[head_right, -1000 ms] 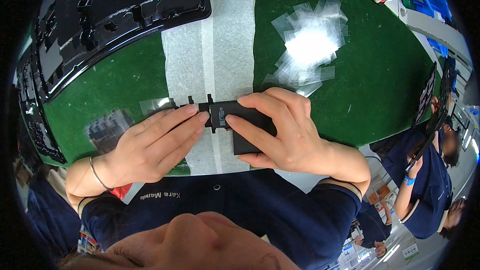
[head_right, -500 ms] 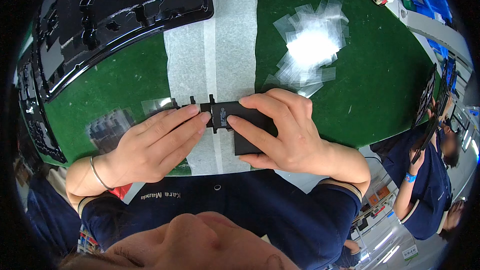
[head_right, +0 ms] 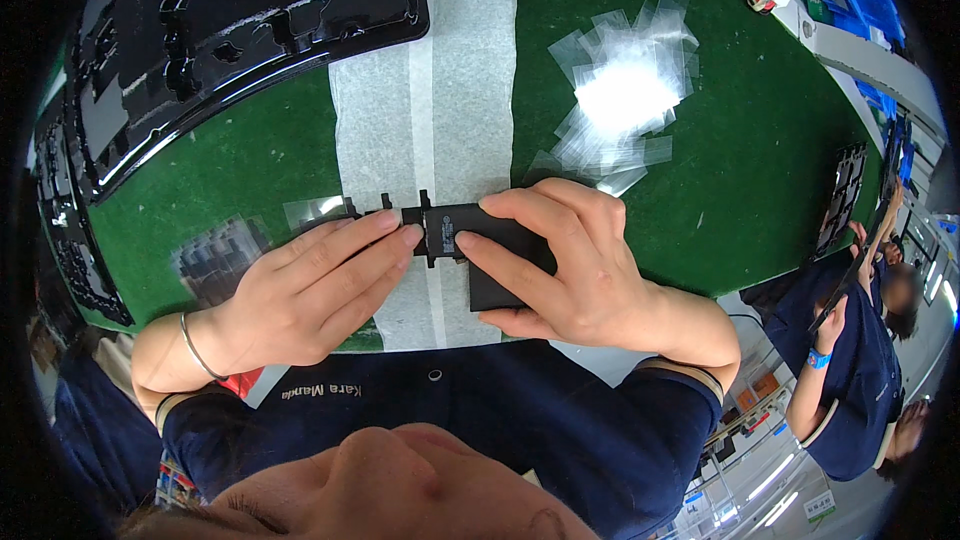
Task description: The recorder is assembling small black electronic components and placing them into a tray on a factory assembly line.
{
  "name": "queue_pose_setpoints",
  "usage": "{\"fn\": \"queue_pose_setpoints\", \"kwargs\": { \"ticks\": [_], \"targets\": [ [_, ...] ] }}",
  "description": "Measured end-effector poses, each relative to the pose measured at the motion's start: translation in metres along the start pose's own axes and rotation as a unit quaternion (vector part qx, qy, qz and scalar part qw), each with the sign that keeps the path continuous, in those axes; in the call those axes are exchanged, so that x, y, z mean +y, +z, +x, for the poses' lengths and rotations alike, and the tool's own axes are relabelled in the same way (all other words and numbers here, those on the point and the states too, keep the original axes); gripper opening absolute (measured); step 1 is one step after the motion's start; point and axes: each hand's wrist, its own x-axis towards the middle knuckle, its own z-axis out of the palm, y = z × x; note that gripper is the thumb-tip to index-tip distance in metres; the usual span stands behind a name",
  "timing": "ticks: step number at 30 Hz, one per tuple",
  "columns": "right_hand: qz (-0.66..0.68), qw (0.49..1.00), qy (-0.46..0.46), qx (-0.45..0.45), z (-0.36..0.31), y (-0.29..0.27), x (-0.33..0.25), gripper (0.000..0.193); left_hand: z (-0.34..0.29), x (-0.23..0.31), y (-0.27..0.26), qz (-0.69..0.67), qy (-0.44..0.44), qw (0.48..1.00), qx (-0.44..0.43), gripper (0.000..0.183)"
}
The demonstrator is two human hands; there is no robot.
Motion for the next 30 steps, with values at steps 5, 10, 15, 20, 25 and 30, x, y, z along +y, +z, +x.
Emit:
{"fn": "queue_pose_setpoints", "kwargs": {
  "ticks": [5,10,15,20,25,30],
  "targets": [
    [-0.004,1.000,-0.001,-0.004,0.0008,-0.0005,-0.0025,0.049,-0.0021,0.0021,-0.0011,-0.006,-0.009,1.000,-0.003,0.033],
    [0.009,1.000,0.006,0.000,0.0029,-0.0004,-0.0036,0.051,-0.0028,0.0004,0.0012,-0.013,-0.009,1.000,0.011,0.029],
    [0.008,1.000,0.010,-0.008,0.0027,-0.0005,-0.0053,0.054,-0.0040,0.0005,0.0023,-0.026,-0.004,0.999,0.029,0.026],
    [0.006,1.000,0.012,-0.010,0.0019,-0.0003,-0.0042,0.055,-0.0028,0.0009,0.0028,-0.029,-0.008,0.999,0.041,0.026],
    [0.004,1.000,0.013,-0.014,0.0019,-0.0005,-0.0023,0.055,-0.0016,0.0008,0.0034,-0.026,-0.010,0.999,0.034,0.027],
    [0.008,0.999,0.018,-0.044,0.0008,-0.0063,-0.0053,0.053,-0.0003,0.0027,0.0000,-0.025,-0.003,0.999,0.030,0.027]
  ]
}}
